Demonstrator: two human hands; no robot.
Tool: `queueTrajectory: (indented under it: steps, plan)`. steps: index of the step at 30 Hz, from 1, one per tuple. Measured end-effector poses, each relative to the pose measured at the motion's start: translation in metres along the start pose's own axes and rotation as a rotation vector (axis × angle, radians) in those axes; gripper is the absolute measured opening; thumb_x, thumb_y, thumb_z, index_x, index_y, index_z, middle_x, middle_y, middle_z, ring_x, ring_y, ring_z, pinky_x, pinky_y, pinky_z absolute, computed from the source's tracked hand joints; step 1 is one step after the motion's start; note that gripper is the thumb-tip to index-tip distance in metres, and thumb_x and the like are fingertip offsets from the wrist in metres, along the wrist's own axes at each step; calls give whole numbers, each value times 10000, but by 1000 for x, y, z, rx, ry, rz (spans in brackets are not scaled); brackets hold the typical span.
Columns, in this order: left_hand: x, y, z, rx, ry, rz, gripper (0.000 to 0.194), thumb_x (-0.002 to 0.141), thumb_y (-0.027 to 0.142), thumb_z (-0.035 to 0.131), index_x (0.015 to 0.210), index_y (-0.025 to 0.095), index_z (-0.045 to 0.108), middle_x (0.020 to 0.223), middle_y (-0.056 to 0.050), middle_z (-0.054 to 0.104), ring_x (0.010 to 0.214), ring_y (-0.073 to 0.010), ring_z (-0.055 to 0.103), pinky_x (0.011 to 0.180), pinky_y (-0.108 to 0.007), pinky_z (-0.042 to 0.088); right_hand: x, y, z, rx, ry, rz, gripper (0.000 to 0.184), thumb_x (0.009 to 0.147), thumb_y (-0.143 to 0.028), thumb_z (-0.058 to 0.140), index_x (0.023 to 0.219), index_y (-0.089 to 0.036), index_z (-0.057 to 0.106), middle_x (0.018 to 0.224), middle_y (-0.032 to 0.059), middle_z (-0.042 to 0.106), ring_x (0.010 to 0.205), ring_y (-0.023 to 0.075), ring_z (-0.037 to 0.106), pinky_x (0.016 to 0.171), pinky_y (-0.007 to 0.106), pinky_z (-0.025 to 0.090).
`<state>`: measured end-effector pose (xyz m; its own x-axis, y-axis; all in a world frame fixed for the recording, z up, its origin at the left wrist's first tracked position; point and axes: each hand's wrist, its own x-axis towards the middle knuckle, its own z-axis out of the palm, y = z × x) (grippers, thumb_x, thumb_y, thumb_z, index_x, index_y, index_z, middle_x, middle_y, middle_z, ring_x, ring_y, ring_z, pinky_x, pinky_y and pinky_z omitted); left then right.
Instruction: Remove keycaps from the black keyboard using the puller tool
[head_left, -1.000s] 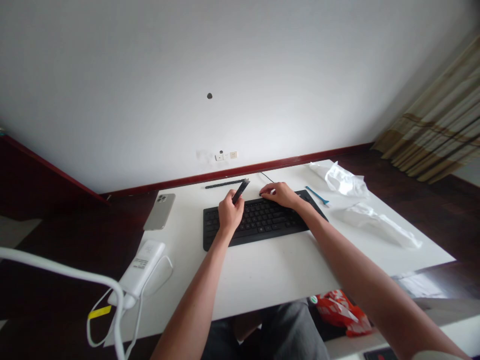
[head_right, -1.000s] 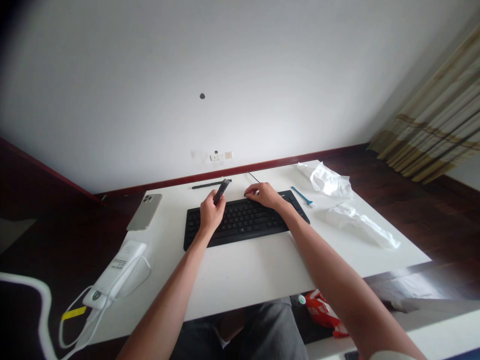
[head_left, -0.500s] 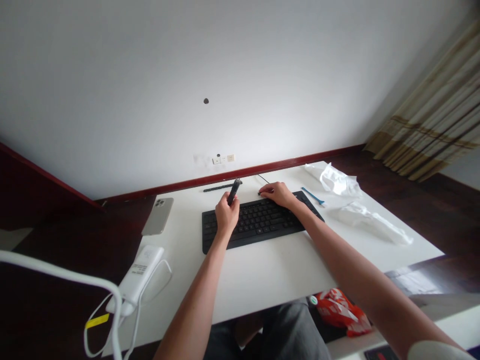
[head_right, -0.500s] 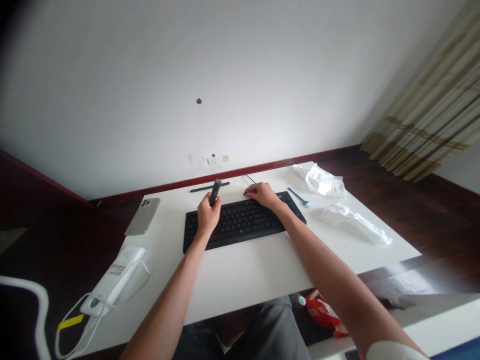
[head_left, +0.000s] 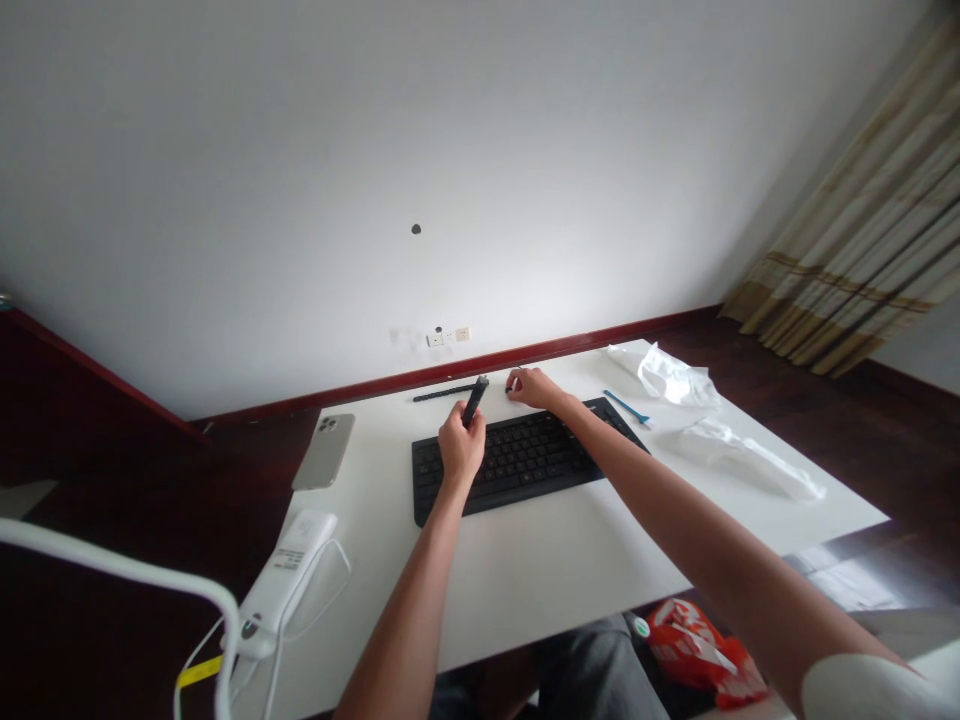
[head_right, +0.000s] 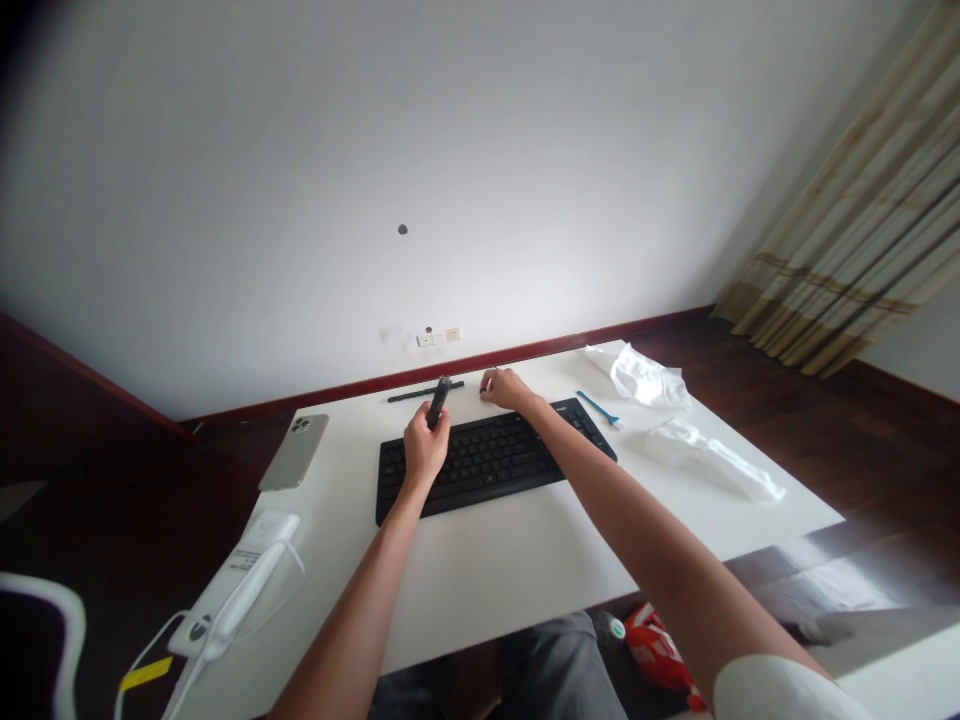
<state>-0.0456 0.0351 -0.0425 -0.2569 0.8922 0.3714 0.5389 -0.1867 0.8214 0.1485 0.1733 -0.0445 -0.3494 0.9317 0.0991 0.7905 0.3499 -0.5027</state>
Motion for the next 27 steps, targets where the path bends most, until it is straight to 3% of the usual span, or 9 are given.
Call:
queueTrajectory:
  steps: [12, 16, 27]
  plan:
    - [1, 1, 0, -17, 7, -17, 76, 893, 225, 572, 906, 216, 646, 785, -28, 712, 741, -212, 689, 755, -280, 491, 41, -1, 7, 89, -37, 17, 223, 735, -230, 757, 947, -174, 797, 841, 42, 761, 765, 180, 685, 638, 231, 469]
    - [2, 1, 0, -29, 6, -24, 82, 882, 204, 573, 909, 215, 650, 846, -35, 733, 796, -219, 703, 786, -287, 500, 46, -3, 11, 110, -39, 26, 252, 730, -230, 758, 974, -183, 801, 863, 35, 765, 769, 172, 687, 641, 225, 469]
    - [2, 2, 0, -54, 6, -33, 67, 884, 221, 572, 890, 215, 638, 769, -13, 695, 703, -193, 661, 726, -264, 480, 46, -2, 13, 130, -24, 28, 283, 725, -239, 747, 996, -185, 809, 863, 35, 764, 763, 169, 671, 645, 231, 462]
